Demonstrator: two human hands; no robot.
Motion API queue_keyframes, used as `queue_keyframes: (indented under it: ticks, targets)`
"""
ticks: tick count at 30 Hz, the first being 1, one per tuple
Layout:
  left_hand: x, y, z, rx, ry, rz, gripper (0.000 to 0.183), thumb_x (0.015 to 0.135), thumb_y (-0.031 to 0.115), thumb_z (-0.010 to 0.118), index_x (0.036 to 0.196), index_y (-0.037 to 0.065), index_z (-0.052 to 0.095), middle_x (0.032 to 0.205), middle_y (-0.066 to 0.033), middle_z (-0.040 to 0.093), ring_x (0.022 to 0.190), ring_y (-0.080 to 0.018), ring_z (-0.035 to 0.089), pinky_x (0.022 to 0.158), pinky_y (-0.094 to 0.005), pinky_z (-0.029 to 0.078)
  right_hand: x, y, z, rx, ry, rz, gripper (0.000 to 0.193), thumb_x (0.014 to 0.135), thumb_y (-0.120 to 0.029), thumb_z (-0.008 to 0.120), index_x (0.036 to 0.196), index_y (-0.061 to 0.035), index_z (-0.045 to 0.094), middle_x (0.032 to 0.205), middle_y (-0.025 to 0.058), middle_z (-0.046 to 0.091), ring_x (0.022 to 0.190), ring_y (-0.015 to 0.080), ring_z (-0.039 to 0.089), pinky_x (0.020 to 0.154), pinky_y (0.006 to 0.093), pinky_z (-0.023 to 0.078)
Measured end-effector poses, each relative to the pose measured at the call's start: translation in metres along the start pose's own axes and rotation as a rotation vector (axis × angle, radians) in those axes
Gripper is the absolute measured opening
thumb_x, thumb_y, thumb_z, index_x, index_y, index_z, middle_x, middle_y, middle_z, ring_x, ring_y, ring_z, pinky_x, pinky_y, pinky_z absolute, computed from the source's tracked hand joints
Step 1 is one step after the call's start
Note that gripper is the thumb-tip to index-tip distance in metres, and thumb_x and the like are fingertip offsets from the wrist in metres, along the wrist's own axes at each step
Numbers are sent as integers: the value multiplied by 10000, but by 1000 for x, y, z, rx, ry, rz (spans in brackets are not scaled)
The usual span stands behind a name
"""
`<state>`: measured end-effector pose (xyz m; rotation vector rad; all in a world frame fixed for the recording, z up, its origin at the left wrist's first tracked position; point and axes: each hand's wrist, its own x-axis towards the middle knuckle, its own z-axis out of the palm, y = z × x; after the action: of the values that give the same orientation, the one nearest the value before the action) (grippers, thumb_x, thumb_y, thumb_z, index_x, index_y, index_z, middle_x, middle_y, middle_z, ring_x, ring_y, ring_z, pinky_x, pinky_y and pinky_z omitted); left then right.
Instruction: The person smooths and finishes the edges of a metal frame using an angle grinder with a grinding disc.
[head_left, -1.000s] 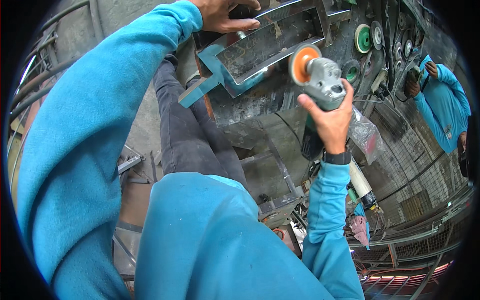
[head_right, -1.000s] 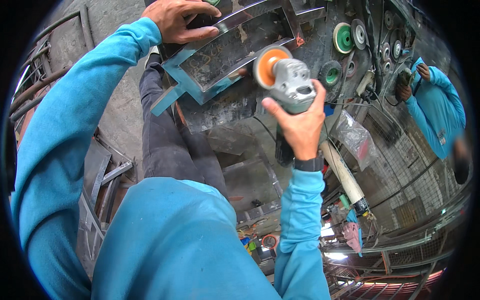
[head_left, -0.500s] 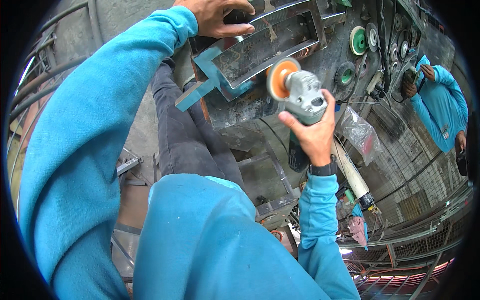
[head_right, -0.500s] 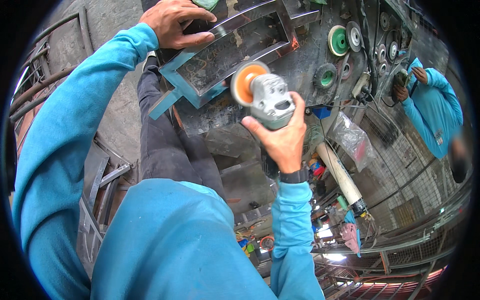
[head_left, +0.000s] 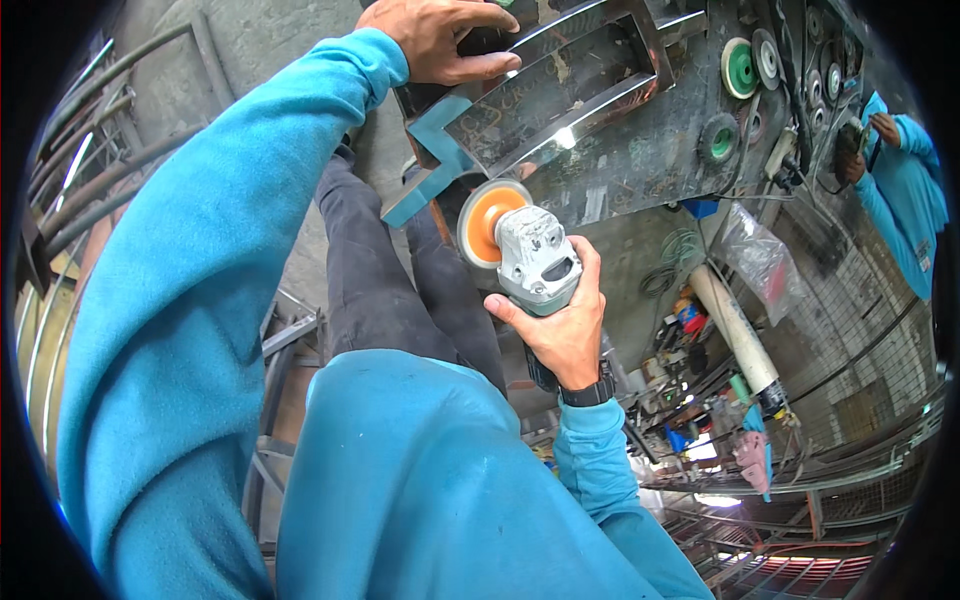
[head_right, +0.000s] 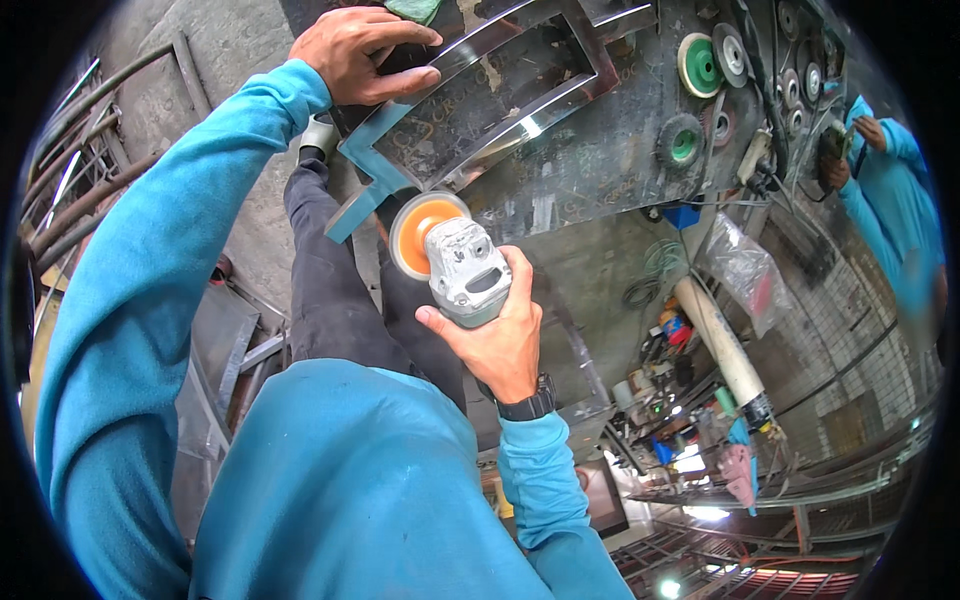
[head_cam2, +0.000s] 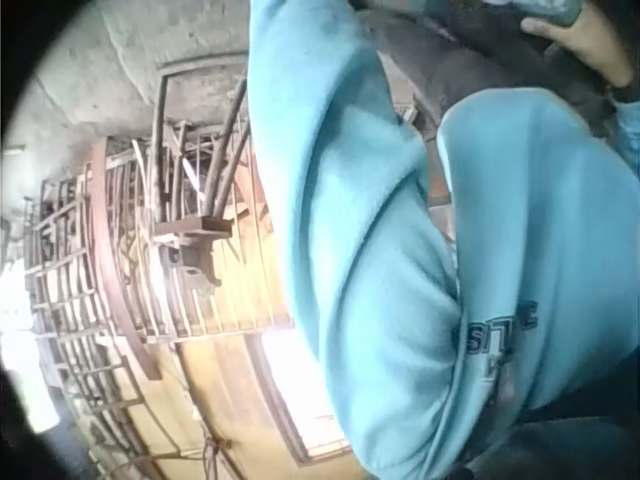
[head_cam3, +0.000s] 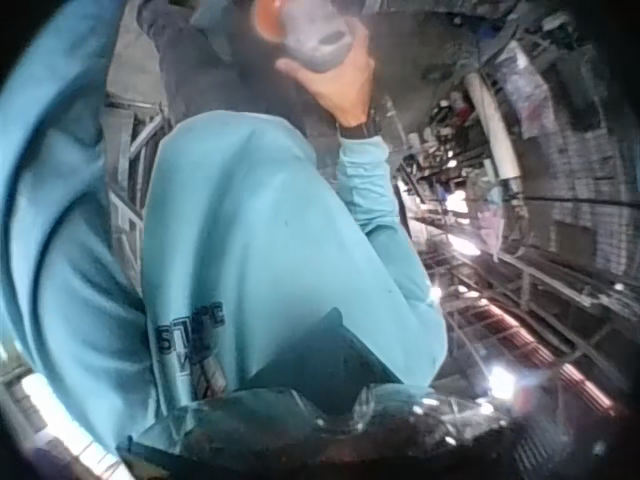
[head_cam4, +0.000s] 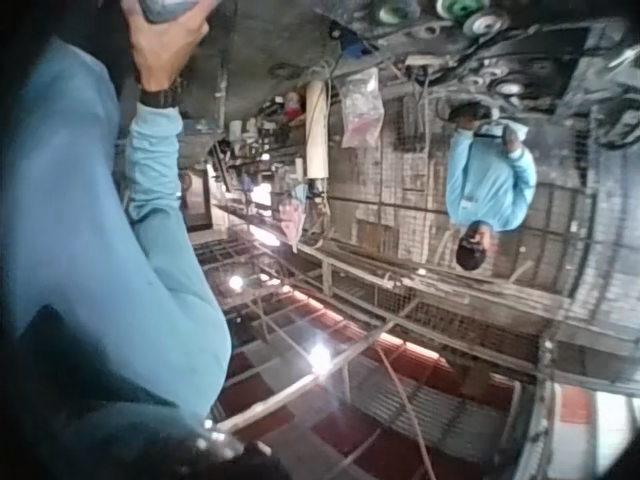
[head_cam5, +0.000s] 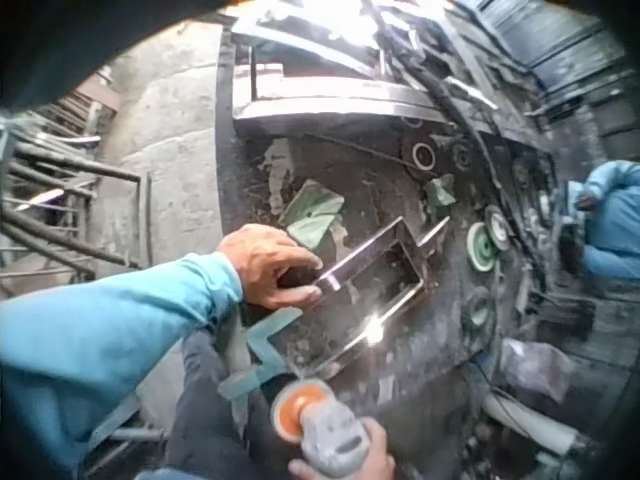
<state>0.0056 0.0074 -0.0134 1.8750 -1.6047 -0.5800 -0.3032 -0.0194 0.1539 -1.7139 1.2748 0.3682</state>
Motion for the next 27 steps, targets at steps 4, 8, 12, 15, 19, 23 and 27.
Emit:
queue_keyframes:
  ticks: [4, 8, 12, 15, 19, 23, 27]
  targets:
    - [-4, -11, 16, 55, 27, 27, 478, 853, 525, 764, 1125, 133, 758, 957, -126, 750, 897, -313, 728, 822, -413, 595, -15, -3, 18, 147, 26, 81, 1028, 654, -323, 1006, 1421, -11, 396, 1217, 165, 687, 1114, 214, 675, 959, 369, 550]
    - [7, -1, -2, 20, -36, 0, 428, 866, 486, 725, 1050, 102, 773, 882, -150, 748, 860, -340, 721, 780, -428, 583, -32, -3, 38, 300, 41, 165, 1050, 661, -302, 1006, 1438, 14, 374, 1266, 158, 642, 1145, 207, 639, 987, 360, 526]
    - [6, -1, -4, -9, -33, 34, 421, 874, 472, 715, 1042, 90, 776, 870, -165, 743, 853, -351, 720, 769, -440, 582, -49, -9, 53, 494, 84, 223, 1068, 676, -255, 996, 1470, 33, 343, 1267, 145, 626, 1136, 204, 634, 999, 353, 512]
    - [5, -4, -1, -24, -34, 42, 479, 855, 519, 720, 1067, 93, 772, 907, -166, 747, 891, -348, 721, 803, -440, 576, -56, -17, 59, 609, 115, 278, 1056, 687, -224, 986, 1478, 36, 336, 1253, 137, 626, 1119, 199, 635, 993, 348, 512]
    - [3, -6, -1, -40, -70, 49, 575, 819, 585, 730, 1123, 98, 760, 993, -148, 759, 956, -335, 722, 856, -433, 570, -55, -15, 62, 598, 170, 290, 1014, 700, -229, 979, 1455, 38, 357, 1222, 140, 636, 1080, 191, 645, 957, 344, 527]
    - [4, -6, -2, -39, -86, 75, 611, 809, 606, 732, 1154, 102, 752, 1025, -138, 762, 979, -327, 721, 864, -422, 573, -48, -14, 62, 567, 193, 326, 1026, 692, -286, 988, 1440, 49, 372, 1239, 145, 626, 1112, 191, 630, 986, 347, 511]
    - [8, -3, -8, -40, -179, 58, 604, 826, 605, 716, 1163, 105, 746, 1035, -129, 761, 975, -322, 722, 851, -422, 576, -42, -10, 64, 529, 199, 329, 1029, 691, -303, 989, 1437, 55, 378, 1241, 148, 626, 1106, 194, 632, 984, 341, 508]
